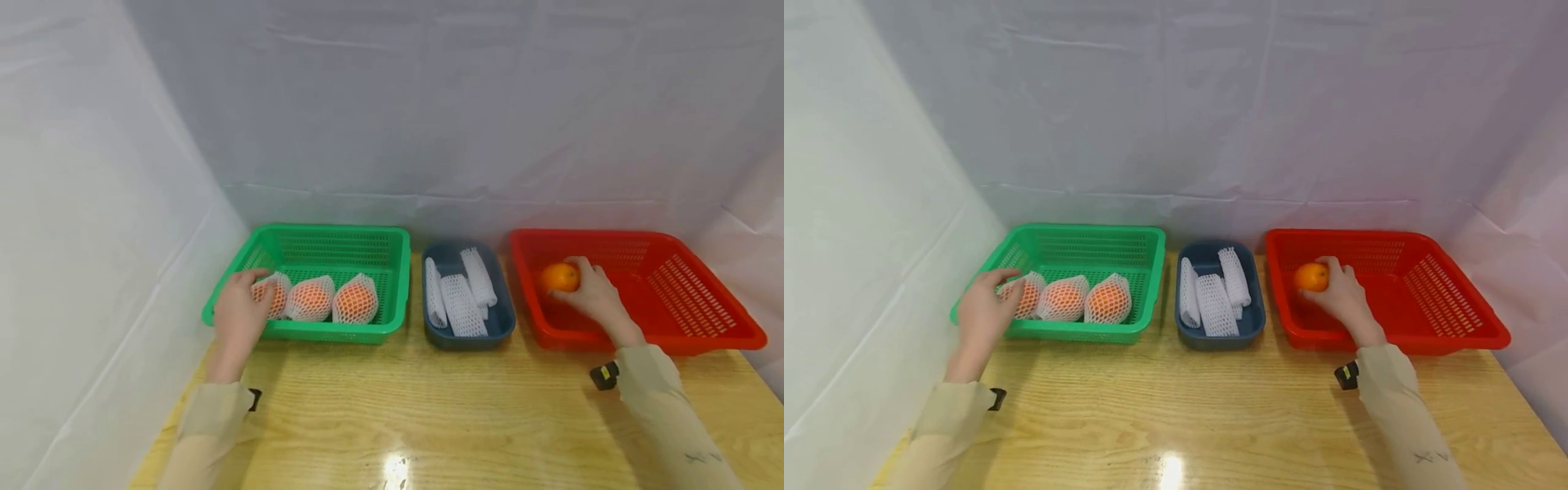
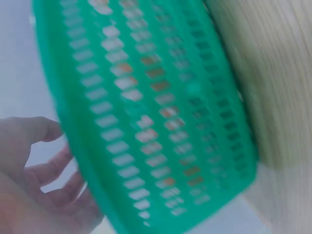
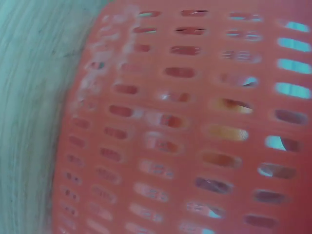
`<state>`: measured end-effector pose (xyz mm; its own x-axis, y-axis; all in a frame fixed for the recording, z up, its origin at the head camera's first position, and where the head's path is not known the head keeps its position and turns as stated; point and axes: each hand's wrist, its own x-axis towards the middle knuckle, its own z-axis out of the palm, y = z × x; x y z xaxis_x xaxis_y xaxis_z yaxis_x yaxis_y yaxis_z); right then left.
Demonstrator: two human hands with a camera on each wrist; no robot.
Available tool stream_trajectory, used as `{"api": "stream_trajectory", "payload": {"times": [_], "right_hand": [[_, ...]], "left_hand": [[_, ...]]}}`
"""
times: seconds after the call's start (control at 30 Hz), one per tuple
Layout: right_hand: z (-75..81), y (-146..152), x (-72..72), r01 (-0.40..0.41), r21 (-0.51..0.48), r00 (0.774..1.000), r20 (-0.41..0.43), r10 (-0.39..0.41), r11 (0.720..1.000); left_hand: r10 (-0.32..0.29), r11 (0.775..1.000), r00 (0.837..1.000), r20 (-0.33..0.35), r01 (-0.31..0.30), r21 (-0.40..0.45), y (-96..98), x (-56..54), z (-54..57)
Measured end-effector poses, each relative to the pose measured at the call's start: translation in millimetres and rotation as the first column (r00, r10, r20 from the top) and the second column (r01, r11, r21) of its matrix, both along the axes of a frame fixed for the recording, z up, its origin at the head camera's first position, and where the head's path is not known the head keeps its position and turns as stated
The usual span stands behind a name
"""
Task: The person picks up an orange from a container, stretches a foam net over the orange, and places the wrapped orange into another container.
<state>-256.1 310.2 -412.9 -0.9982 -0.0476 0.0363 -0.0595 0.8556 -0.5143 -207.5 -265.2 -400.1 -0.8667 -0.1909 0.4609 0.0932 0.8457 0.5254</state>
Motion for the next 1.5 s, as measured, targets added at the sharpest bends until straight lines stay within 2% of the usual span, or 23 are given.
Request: {"api": "stream_trajectory", "payload": {"times": [0.17, 0.27, 0.33, 0.47, 0.57, 0.63, 0.8, 0.9, 0.97, 1.07, 1.13, 1.23, 1.27, 1.33, 1.4, 1.5], "right_hand": [[7.8, -1, 10.5, 0.031, -0.038, 0.996, -0.080, -0.034, 0.999], [11.1, -8, 21.2, 0.058, -0.076, 0.984, -0.162, -0.069, 0.995], [12.8, -14, 29.0, 0.079, -0.111, 0.970, -0.222, -0.102, 0.991], [16.1, -28, 41.6, 0.094, -0.193, 0.931, -0.331, -0.155, 0.977], [18.1, -42, 48.3, 0.070, -0.268, 0.902, -0.394, -0.176, 0.961], [19.3, -52, 53.0, 0.045, -0.324, 0.895, -0.408, -0.182, 0.945], [20.7, -78, 66.5, -0.008, -0.469, 0.910, -0.369, -0.187, 0.883], [19.0, -92, 74.2, -0.050, -0.504, 0.909, -0.380, -0.170, 0.862], [17.3, -102, 79.2, -0.088, -0.511, 0.904, -0.401, -0.147, 0.855], [13.6, -115, 85.8, -0.124, -0.505, 0.897, -0.425, -0.122, 0.854], [10.4, -123, 89.7, -0.157, -0.518, 0.893, -0.438, -0.103, 0.841], [4.3, -135, 94.2, -0.224, -0.540, 0.883, -0.464, -0.065, 0.811], [2.0, -138, 95.3, -0.248, -0.548, 0.880, -0.472, -0.051, 0.799], [-1.7, -144, 97.4, -0.296, -0.571, 0.875, -0.484, -0.023, 0.766], [-5.5, -149, 99.2, -0.331, -0.577, 0.868, -0.496, 0.001, 0.746], [-10.7, -153, 101.7, -0.363, -0.577, 0.857, -0.515, 0.019, 0.732]], "left_hand": [[-0.083, 0.995, 0.991, -0.100, 0.088, 0.048, 23.3, 12.5, 13.6], [-0.125, 0.986, 0.980, -0.156, 0.140, 0.088, 39.5, 18.4, 18.7], [-0.161, 0.978, 0.967, -0.196, 0.183, 0.099, 52.8, 22.1, 20.1], [-0.254, 0.952, 0.932, -0.260, 0.288, 0.102, 81.5, 28.9, 21.1], [-0.329, 0.920, 0.903, -0.275, 0.373, 0.123, 100.6, 35.0, 23.3], [-0.382, 0.892, 0.885, -0.265, 0.428, 0.144, 112.7, 39.2, 25.8], [-0.490, 0.820, 0.829, -0.268, 0.543, 0.180, 146.0, 45.5, 26.8], [-0.538, 0.781, 0.799, -0.269, 0.593, 0.197, 167.8, 47.3, 22.9], [-0.573, 0.753, 0.780, -0.250, 0.622, 0.217, 181.4, 49.1, 20.0], [-0.613, 0.721, 0.767, -0.187, 0.641, 0.262, 200.7, 51.8, 14.7], [-0.634, 0.714, 0.765, -0.117, 0.636, 0.293, 211.7, 53.1, 10.0], [-0.652, 0.721, 0.758, 0.022, 0.611, 0.328, 224.7, 54.6, 3.1], [-0.655, 0.725, 0.753, 0.067, 0.600, 0.338, 228.1, 55.2, 1.5], [-0.665, 0.720, 0.733, 0.145, 0.577, 0.385, 233.8, 56.2, -0.8], [-0.676, 0.707, 0.711, 0.194, 0.551, 0.444, 237.7, 57.3, -1.7], [-0.678, 0.690, 0.704, 0.212, 0.510, 0.513, 241.6, 58.4, -2.4]]}}
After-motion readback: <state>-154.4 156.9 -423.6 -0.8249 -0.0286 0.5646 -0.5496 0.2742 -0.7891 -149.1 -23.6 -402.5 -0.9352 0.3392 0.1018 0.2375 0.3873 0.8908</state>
